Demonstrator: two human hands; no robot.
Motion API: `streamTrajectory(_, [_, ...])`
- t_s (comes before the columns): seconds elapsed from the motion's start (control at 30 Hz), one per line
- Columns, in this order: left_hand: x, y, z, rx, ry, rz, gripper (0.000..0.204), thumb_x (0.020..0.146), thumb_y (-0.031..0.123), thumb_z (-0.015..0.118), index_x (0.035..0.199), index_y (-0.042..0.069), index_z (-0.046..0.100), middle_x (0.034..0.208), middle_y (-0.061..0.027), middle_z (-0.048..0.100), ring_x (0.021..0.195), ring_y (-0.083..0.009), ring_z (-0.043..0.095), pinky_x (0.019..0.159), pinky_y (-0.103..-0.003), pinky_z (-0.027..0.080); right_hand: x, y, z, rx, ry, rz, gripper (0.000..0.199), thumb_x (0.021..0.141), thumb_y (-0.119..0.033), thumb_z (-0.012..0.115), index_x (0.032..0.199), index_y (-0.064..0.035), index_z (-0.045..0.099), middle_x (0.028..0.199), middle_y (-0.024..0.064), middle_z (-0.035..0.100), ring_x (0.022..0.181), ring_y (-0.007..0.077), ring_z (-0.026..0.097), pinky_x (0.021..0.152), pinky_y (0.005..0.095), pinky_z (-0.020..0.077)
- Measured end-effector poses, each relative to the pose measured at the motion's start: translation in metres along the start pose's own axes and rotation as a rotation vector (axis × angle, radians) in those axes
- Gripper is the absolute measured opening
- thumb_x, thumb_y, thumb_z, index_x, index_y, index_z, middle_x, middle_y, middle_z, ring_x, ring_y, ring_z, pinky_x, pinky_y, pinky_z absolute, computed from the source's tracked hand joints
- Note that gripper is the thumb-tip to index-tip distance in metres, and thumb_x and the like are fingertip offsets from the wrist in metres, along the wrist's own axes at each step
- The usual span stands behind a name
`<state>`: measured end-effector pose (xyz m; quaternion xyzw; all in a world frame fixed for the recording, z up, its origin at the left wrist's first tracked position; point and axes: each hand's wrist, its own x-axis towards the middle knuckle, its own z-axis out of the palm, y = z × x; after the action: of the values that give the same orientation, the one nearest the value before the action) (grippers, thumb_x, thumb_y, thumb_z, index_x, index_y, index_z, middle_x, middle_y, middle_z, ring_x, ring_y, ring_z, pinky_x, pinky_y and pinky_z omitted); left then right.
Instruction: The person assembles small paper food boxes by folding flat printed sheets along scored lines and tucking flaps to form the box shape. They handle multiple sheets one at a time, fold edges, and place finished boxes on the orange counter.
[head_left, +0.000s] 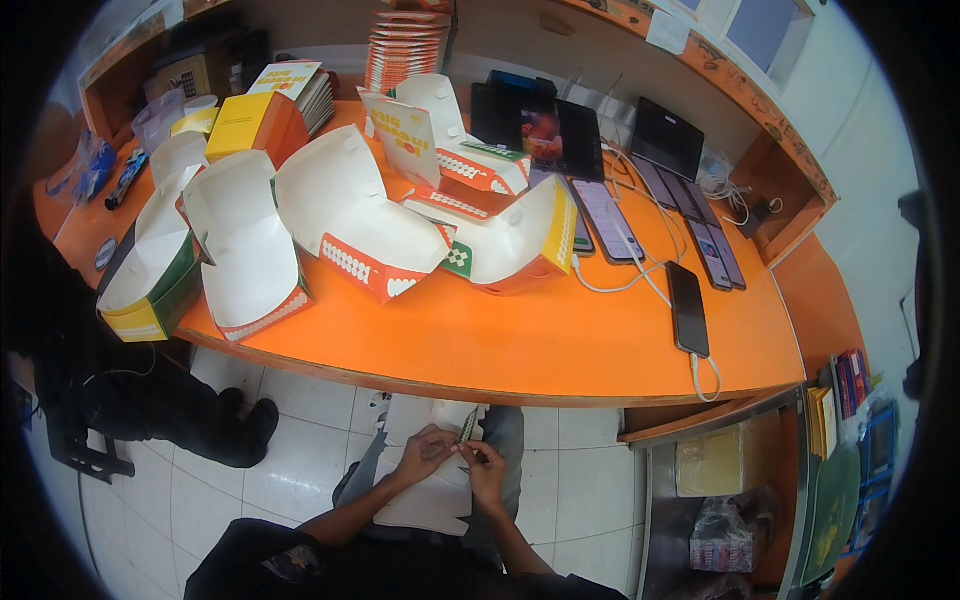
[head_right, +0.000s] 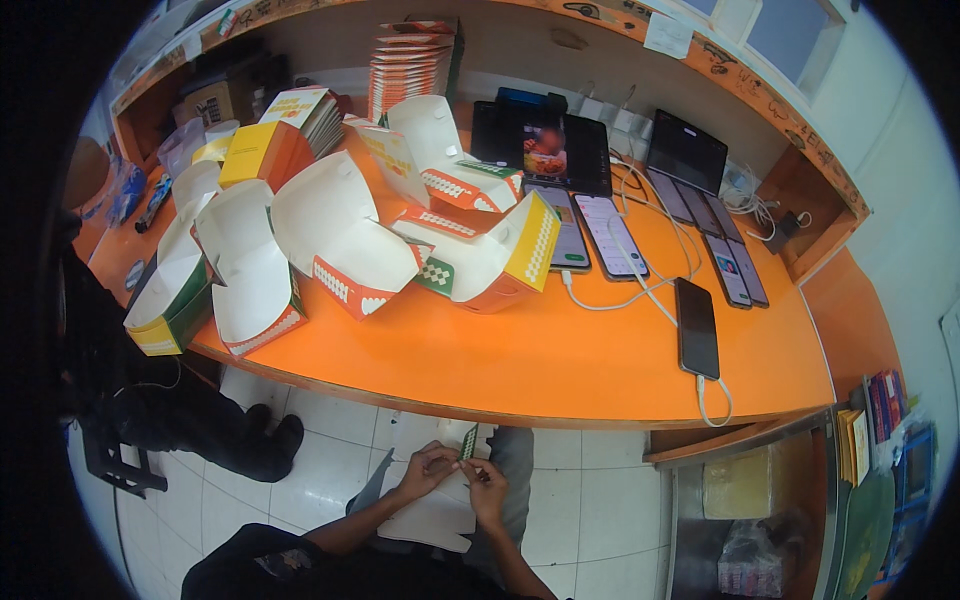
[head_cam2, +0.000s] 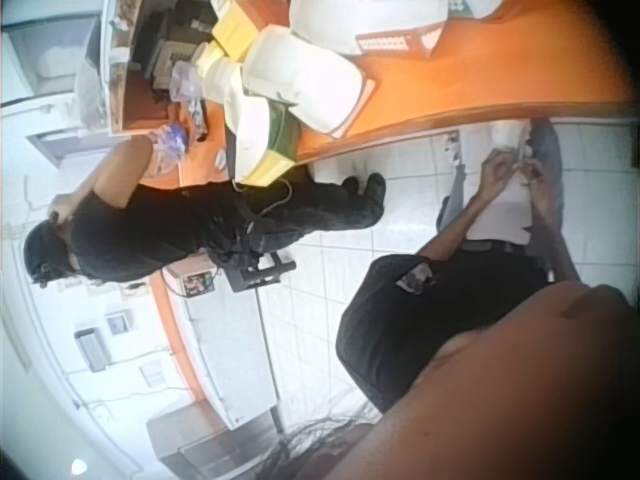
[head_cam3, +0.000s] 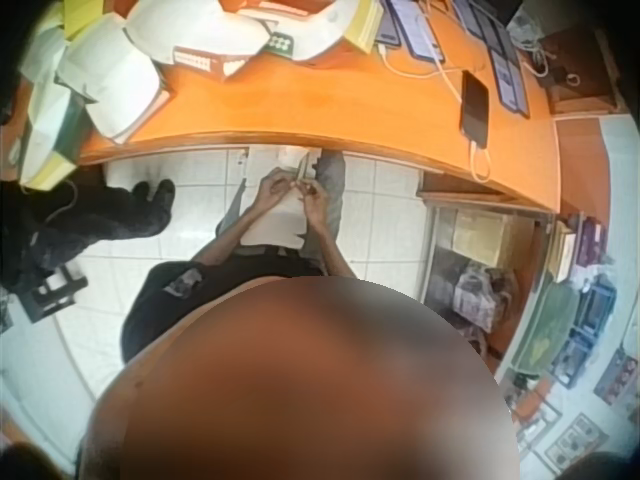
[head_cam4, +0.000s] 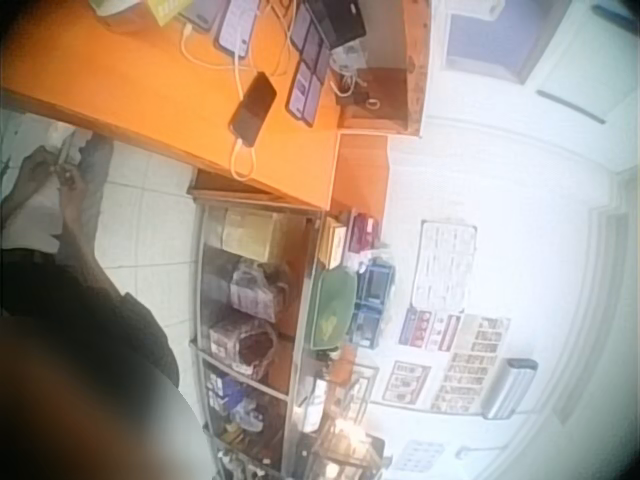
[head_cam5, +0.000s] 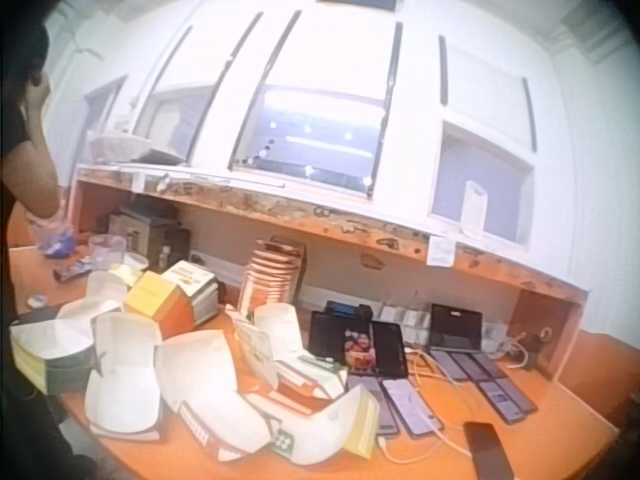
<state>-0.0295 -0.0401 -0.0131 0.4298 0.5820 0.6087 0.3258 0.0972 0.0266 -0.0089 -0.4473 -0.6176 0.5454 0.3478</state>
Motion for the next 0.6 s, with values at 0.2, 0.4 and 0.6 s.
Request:
streamTrajectory(0.2, [-0.001,0.000,0.000,-0.075,0.032,-0.035,0.012,0.083,0.007,0.066,0.093,0.001,0.066,0.086,-0.0091,0.063,0.087,-0.0167,0.059,0.078,-0.028,0.048,0.004,0.001,0.001,-0.021,0.021,0.000,0.009,0.077,-0.011,0.074,0.078,-0.0035,0.069,0.067,-0.0039,0.053,0.059,0.0047,0.040,0.052,0.0203,0.0324])
streamTrajectory(0.4, [-0.003,-0.007,0.007,-0.067,0.033,0.023,0.027,0.085,0.006,0.063,0.111,0.002,0.060,0.096,-0.0097,0.062,0.092,-0.0171,0.061,0.084,-0.029,0.048,0.009,0.000,0.000,-0.117,0.060,-0.044,0.029,0.074,-0.014,0.078,0.095,-0.0036,0.061,0.076,0.0007,0.051,0.063,0.0078,0.044,0.057,0.0221,0.0378])
streamTrajectory(0.6, [-0.002,-0.007,0.008,-0.278,0.070,-0.163,0.027,0.088,0.006,0.060,0.114,0.001,0.055,0.101,-0.0077,0.062,0.096,-0.0134,0.059,0.086,-0.026,0.045,0.022,-0.011,0.007,0.021,-0.044,0.049,0.051,0.075,-0.030,0.077,0.112,-0.0065,0.050,0.094,0.0074,0.056,0.074,0.0147,0.056,0.063,0.0257,0.0459])
